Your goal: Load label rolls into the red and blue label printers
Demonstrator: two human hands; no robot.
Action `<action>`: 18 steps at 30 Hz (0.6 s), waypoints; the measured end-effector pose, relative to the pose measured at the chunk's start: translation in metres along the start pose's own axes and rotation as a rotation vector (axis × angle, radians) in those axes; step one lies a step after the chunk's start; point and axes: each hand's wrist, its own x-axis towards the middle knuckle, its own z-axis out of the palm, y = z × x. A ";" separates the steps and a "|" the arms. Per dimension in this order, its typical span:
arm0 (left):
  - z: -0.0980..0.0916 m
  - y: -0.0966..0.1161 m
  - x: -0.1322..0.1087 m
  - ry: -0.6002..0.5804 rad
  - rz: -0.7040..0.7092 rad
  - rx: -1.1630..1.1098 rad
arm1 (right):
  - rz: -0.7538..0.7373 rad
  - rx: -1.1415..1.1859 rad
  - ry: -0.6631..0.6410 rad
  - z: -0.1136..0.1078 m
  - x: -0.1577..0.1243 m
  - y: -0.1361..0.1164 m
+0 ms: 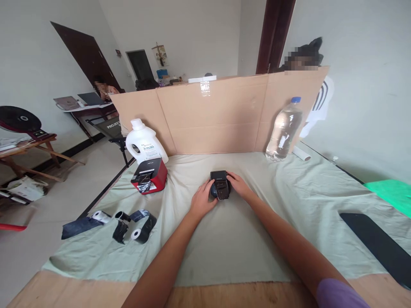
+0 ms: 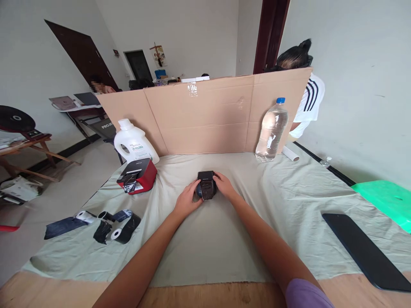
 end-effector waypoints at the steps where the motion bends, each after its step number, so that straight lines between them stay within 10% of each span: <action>1: 0.000 0.000 0.001 -0.014 -0.015 0.010 | -0.017 -0.010 -0.019 -0.002 -0.003 0.003; 11: -0.004 -0.005 -0.002 -0.011 0.004 -0.064 | -0.291 -0.372 -0.246 -0.012 -0.048 0.005; 18: -0.005 0.041 0.019 0.078 0.075 -0.136 | -0.402 -0.365 -0.142 -0.058 -0.048 -0.007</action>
